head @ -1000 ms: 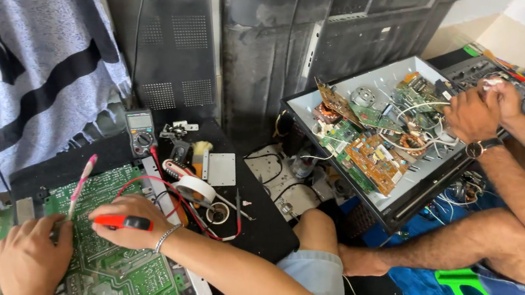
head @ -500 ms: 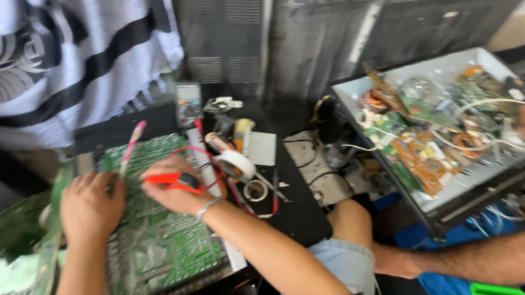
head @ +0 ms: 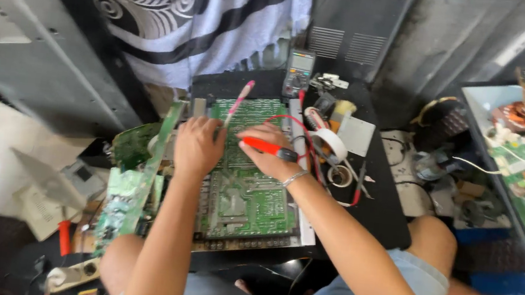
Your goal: Repairing a circuit board by probing components with a multimeter and inspecting with a tool
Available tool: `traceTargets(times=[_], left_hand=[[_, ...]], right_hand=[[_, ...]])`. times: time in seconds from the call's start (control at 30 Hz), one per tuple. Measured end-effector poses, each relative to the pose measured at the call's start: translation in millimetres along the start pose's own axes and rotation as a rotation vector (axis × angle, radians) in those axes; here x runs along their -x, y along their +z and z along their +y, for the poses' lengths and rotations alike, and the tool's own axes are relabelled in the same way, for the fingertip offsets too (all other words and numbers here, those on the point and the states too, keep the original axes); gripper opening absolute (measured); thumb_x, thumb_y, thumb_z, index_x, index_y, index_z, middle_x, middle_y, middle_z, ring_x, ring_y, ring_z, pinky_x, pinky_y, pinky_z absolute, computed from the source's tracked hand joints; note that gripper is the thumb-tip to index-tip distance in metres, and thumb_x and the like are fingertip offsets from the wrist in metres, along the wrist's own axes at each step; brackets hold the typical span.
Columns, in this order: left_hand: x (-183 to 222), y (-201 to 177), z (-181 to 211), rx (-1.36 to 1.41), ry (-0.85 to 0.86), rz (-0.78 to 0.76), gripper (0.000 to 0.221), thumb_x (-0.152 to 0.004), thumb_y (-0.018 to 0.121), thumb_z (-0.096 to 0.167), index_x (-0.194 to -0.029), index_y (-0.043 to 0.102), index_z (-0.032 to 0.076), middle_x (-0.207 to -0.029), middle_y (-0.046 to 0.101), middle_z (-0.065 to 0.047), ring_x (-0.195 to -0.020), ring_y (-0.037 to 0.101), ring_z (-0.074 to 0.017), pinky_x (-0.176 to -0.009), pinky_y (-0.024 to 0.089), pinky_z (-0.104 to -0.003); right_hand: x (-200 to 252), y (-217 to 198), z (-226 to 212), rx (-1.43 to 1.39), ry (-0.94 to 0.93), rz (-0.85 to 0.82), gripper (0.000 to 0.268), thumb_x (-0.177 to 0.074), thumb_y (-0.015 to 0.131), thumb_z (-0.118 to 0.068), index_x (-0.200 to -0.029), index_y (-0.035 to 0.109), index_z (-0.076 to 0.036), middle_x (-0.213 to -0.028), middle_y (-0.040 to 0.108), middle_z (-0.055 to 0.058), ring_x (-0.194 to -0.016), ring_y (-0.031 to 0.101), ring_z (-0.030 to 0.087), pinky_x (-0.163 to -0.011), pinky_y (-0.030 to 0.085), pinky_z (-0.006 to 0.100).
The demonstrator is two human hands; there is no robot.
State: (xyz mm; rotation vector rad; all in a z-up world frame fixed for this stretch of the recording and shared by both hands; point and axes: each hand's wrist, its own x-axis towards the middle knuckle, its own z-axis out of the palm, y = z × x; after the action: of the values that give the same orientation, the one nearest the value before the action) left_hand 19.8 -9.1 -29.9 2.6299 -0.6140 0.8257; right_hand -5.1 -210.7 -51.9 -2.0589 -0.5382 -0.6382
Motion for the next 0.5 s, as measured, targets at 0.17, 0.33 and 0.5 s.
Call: traceTargets(times=[0.17, 0.33, 0.5], left_hand=[[10.2, 4.3, -7.8, -0.005, 0.11, 0.018, 0.005, -0.094, 0.077, 0.024, -0.095, 0.079, 0.019, -0.084, 0.073, -0.008, -0.079, 0.07, -0.0325, -0.076, 0.055, -0.044], [25.8, 49.5, -35.9, -0.115, 0.127, 0.043, 0.011, -0.11, 0.079, 0.027, -0.12, 0.084, 0.026, -0.102, 0.076, -0.002, -0.096, 0.073, -0.0279, -0.095, 0.058, -0.037], [26.9, 41.3, -31.3, -0.314, 0.07, -0.037, 0.017, -0.116, 0.071, 0.042, -0.122, 0.083, 0.033, -0.109, 0.079, 0.005, -0.103, 0.074, -0.019, -0.095, 0.059, -0.027]], right_hand=[[4.9, -0.1, 2.4, 0.058, 0.075, 0.035, 0.018, -0.092, 0.07, -0.027, -0.109, 0.074, -0.025, -0.108, 0.077, -0.003, -0.104, 0.072, 0.023, -0.104, 0.05, 0.036], [10.7, 2.6, 16.2, 0.272, 0.031, 0.189, 0.012, -0.088, 0.073, -0.029, -0.097, 0.076, -0.021, -0.1, 0.077, -0.001, -0.11, 0.072, 0.02, -0.109, 0.053, 0.042], [2.6, -5.8, -1.5, 0.149, 0.091, -0.016, 0.026, -0.095, 0.062, -0.033, -0.105, 0.075, -0.013, -0.105, 0.078, 0.005, -0.103, 0.075, 0.027, -0.101, 0.057, 0.046]])
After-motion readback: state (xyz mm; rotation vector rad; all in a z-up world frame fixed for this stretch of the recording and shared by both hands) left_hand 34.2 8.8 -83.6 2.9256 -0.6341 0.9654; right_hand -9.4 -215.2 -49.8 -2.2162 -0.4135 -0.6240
